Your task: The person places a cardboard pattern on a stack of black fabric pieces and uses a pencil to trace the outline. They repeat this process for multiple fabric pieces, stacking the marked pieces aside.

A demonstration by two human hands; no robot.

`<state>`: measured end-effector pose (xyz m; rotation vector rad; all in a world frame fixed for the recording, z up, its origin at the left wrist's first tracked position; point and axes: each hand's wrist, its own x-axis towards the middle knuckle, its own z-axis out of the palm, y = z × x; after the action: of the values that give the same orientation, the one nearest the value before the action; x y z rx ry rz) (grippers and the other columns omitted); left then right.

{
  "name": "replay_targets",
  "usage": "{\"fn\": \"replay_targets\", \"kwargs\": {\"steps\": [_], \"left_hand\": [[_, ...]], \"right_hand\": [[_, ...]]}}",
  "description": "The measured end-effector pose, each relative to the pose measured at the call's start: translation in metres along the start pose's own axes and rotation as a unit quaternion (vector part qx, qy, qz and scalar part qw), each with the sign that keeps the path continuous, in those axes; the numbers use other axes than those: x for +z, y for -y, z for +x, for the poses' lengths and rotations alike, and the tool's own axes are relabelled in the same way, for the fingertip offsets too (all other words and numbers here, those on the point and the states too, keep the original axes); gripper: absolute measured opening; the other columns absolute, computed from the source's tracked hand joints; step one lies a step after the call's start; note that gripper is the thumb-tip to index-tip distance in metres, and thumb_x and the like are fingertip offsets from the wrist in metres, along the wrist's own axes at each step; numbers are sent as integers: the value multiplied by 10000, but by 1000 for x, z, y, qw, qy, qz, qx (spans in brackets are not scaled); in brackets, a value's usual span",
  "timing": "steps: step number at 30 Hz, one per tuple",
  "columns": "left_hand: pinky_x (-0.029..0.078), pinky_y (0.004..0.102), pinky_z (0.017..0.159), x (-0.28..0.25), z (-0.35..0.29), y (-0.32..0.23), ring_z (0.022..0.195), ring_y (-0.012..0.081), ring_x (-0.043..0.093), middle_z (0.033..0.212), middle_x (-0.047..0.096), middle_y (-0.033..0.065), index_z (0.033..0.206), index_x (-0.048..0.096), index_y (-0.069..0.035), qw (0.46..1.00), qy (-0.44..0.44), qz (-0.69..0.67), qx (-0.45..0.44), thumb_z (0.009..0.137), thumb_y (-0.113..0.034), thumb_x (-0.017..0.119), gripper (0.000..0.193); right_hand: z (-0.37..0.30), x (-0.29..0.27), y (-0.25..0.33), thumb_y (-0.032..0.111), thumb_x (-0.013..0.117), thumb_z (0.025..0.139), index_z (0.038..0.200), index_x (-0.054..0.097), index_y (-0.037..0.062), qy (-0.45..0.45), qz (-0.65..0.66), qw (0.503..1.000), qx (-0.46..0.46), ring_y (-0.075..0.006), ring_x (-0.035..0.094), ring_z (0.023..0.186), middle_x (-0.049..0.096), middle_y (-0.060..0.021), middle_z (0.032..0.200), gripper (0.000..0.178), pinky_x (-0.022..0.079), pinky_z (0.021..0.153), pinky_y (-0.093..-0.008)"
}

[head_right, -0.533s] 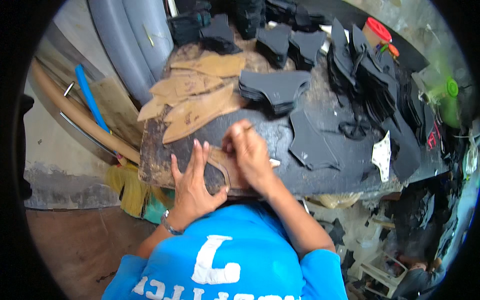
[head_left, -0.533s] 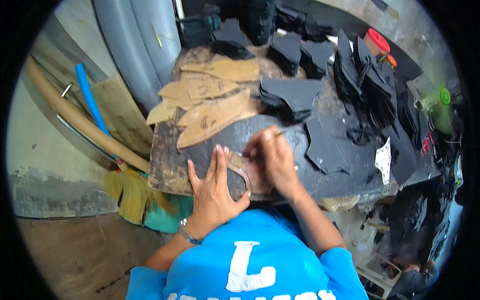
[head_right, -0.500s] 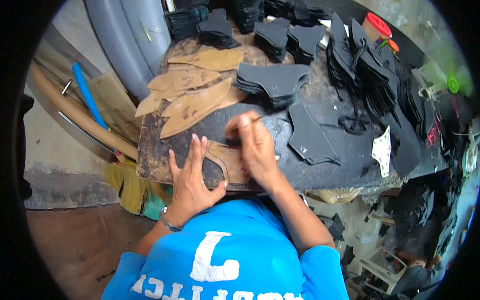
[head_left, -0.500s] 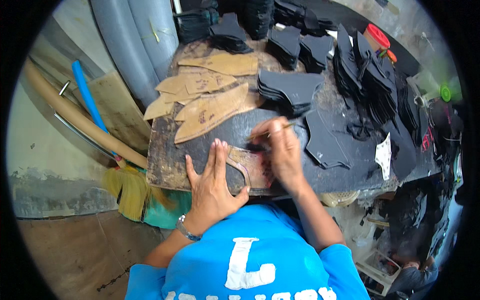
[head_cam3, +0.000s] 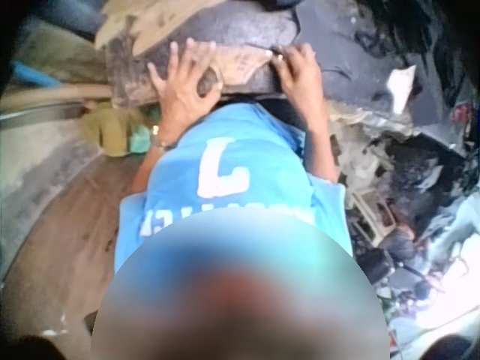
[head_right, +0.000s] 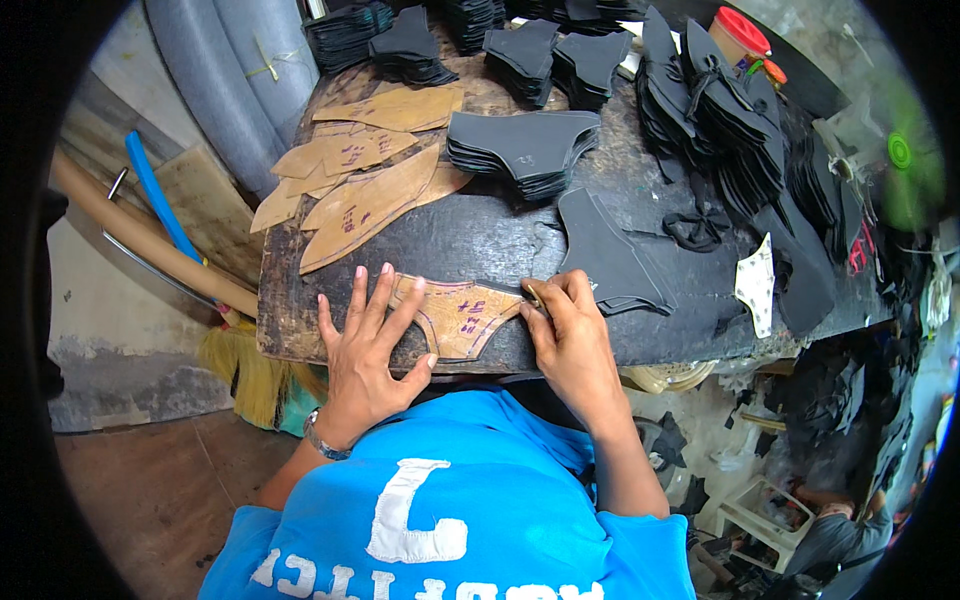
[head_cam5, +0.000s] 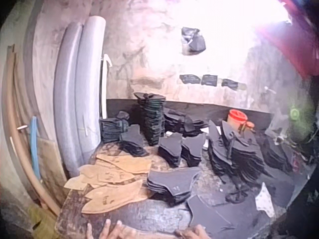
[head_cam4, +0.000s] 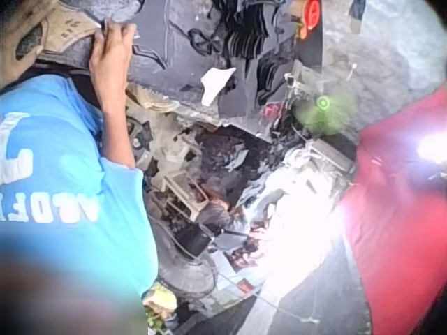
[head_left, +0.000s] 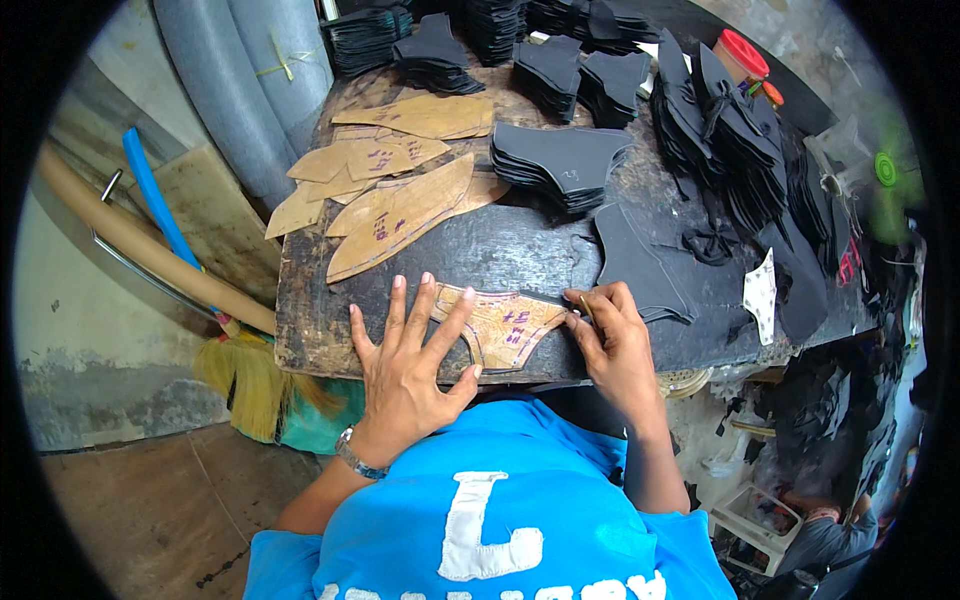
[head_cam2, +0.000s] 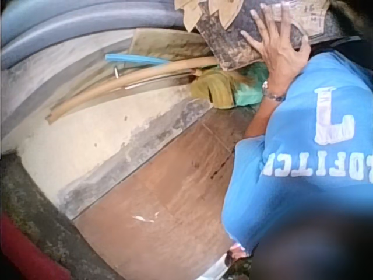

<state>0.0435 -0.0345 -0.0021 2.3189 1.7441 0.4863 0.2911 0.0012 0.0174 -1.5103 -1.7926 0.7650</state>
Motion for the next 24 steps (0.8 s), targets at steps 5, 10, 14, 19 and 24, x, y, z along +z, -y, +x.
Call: {"fn": "replay_targets", "kwargs": {"steps": [5, 10, 14, 19, 24], "left_hand": [[-16, 735, 1155, -3, 0, 1, 1558, 407, 141, 1661, 288, 163, 1442, 594, -332, 1000, 27, -11, -9, 878, -369, 684, 573], [-9, 760, 1139, -2, 2, 4, 1558, 401, 142, 1667, 274, 149, 1441, 594, -328, 999, 30, 12, 2, 950, -355, 616, 492], [-16, 744, 1148, -2, 0, 5, 1559, 398, 142, 1665, 284, 144, 1441, 596, -313, 1000, 30, 0, -2, 962, -345, 618, 481], [-23, 715, 1165, -3, 1, 2, 1558, 410, 140, 1662, 299, 143, 1422, 623, -279, 1000, 27, -9, -8, 943, -364, 656, 488], [-19, 714, 1167, -8, 9, 1, 1562, 394, 138, 1649, 330, 132, 1353, 673, -195, 999, 20, -30, 17, 906, -370, 693, 481]], "right_hand": [[-5, -1, 5, 83, 573, 989, 1101, 728, -40, -45, 110, 990, -71, -257, 607, 936, 565, -151, 1022, 227, 494, 828, -356], [-10, -5, 13, 105, 516, 1033, 1037, 701, -59, 40, 192, 976, -99, -227, 574, 883, 552, -147, 976, 247, 483, 809, -341], [-7, 8, 16, 72, 499, 1041, 1025, 617, -56, 31, 166, 977, -129, -265, 588, 839, 559, -161, 959, 175, 490, 784, -345], [-5, -3, 11, 72, 470, 1060, 1080, 611, -32, -81, 52, 995, 1, -288, 621, 748, 611, -163, 873, 176, 490, 710, -369], [-1, -26, -6, 63, 524, 1042, 1097, 663, -24, -148, 92, 982, 71, -138, 531, 663, 576, -83, 785, 173, 453, 619, -306]]}}
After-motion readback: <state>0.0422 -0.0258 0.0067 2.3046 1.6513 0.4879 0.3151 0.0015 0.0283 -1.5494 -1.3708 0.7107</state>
